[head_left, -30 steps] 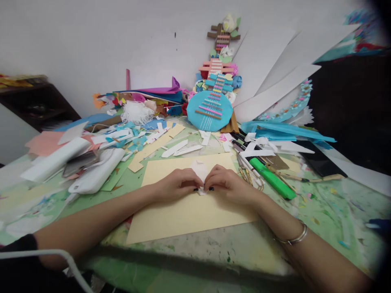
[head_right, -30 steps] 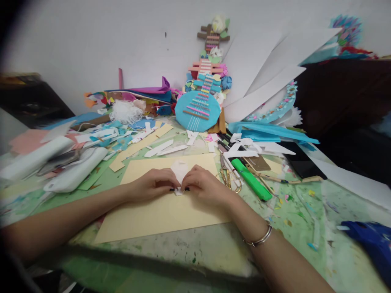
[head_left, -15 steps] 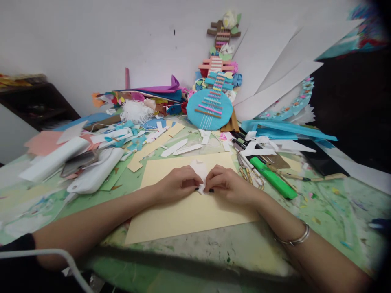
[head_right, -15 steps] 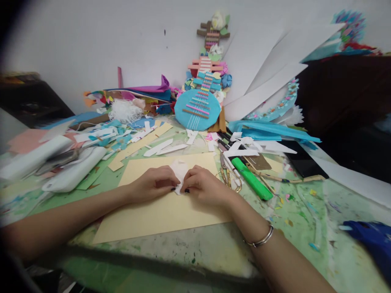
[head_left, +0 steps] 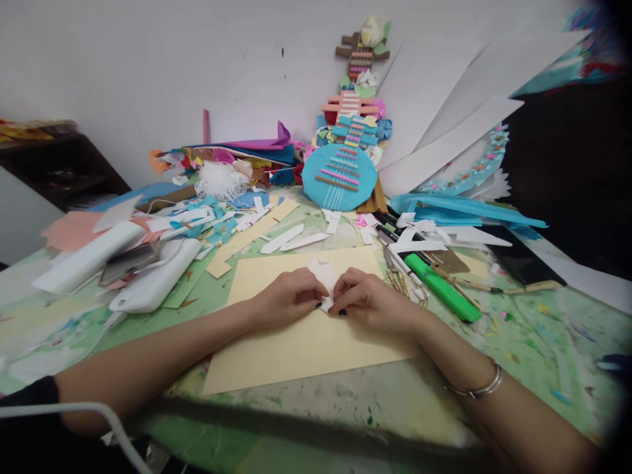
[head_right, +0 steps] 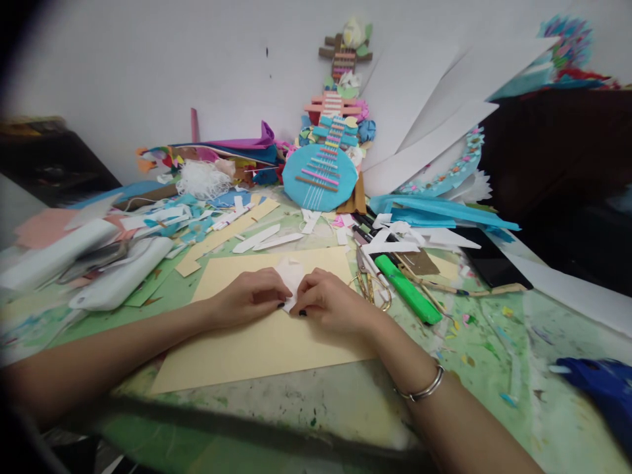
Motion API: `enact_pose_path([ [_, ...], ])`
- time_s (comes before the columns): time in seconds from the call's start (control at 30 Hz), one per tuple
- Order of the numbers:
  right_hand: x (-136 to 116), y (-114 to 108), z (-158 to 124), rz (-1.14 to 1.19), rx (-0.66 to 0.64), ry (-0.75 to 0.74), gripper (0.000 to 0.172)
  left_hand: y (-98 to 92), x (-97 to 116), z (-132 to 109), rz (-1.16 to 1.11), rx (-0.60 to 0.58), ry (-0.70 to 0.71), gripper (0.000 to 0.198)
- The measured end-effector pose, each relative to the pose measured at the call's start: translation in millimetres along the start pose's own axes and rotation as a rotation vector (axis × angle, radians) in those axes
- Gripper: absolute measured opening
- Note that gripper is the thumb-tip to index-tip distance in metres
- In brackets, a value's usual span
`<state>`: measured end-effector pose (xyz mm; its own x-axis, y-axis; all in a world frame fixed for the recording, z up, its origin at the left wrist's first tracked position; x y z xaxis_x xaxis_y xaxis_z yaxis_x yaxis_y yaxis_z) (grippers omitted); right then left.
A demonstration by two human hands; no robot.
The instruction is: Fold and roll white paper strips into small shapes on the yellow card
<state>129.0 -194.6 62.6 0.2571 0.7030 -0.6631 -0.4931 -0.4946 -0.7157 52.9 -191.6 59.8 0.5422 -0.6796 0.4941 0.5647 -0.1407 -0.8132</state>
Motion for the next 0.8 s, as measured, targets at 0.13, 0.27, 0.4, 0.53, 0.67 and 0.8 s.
enact_pose_path([
  [0.13, -2, 0, -1, 0.001, -0.01, 0.005, 0.033, -1.1, 2, 0, 0.029, 0.028, -0.016, 0.018],
  [0.27, -2, 1, -2, -0.002, -0.018, 0.01, 0.033, -0.3, 1, 0, 0.062, 0.028, -0.072, 0.019],
  [0.4, -3, 2, -2, -0.004, -0.025, 0.016, 0.034, -2.3, 1, 0, 0.085, 0.05, -0.081, 0.012],
  [0.53, -3, 2, -2, -0.01, -0.029, 0.013, 0.033, 0.7, 11, -2, 0.183, 0.041, 0.052, 0.014],
  [0.67, -2, 2, -3, -0.015, -0.032, 0.01, 0.031, 8.4, 28, -9, 0.399, -0.004, 0.225, 0.016],
  [0.8, 4, -1, -5, 0.004, -0.023, 0.037, 0.029, 18.4, 48, -20, 0.671, -0.056, 0.327, 0.019],
])
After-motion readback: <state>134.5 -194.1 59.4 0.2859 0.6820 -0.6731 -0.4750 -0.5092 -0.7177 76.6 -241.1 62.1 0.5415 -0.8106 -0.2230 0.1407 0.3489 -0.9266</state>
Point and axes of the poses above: each hand's wrist, its own z-axis towards the middle knuckle, its own y-axis out of the palm, x = y × z, the point moved 10 cm from there along z, towards the middle knuckle, and after that the axes turned 5 degrees about z, right-handed, at the moved point
